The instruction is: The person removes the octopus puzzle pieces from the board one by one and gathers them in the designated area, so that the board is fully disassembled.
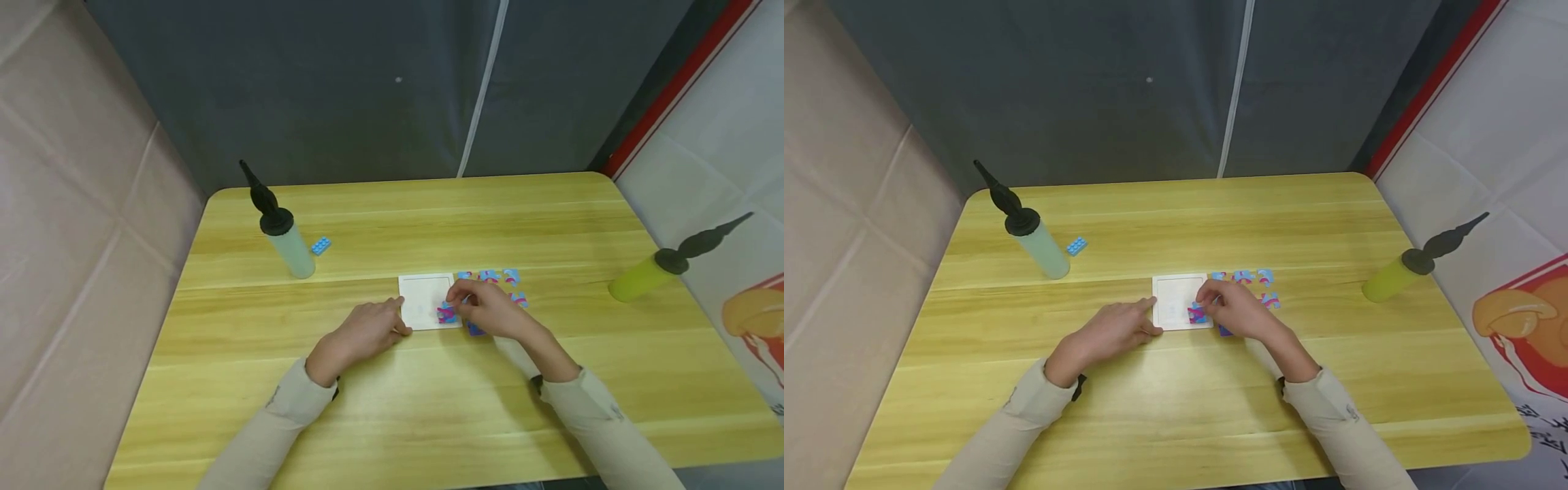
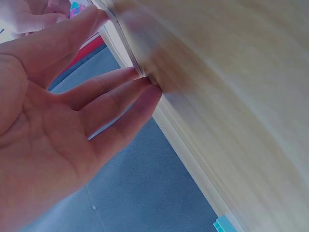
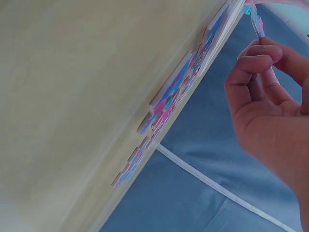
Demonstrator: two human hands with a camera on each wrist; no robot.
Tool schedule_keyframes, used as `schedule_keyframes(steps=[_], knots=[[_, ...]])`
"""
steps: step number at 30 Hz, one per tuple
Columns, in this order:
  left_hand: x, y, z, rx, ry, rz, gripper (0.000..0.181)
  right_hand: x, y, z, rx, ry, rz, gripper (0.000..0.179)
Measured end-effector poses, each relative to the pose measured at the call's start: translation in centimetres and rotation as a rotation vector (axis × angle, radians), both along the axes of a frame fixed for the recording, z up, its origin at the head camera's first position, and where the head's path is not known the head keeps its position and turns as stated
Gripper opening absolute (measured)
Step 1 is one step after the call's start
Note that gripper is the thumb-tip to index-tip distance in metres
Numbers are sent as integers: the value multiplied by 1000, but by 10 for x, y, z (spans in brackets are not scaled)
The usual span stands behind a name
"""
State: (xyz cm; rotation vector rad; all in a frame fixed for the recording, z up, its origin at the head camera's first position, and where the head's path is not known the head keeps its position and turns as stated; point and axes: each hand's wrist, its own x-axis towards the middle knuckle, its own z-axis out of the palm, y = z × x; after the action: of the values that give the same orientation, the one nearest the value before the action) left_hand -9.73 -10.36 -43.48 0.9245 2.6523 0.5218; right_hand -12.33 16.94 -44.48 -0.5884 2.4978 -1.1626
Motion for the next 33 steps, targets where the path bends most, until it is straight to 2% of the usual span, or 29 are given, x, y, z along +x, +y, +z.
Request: schedule_keyframes(steps=[12, 20, 33], knots=[[1, 0, 0, 7, -4, 7, 18, 1, 19, 0, -45, -22, -55, 9], [1, 0, 0, 11, -11, 11, 18, 0, 29, -2, -41, -4, -89, 8], [1, 0, 1, 22, -13, 10, 18, 1, 43, -2, -50, -53, -137, 12]])
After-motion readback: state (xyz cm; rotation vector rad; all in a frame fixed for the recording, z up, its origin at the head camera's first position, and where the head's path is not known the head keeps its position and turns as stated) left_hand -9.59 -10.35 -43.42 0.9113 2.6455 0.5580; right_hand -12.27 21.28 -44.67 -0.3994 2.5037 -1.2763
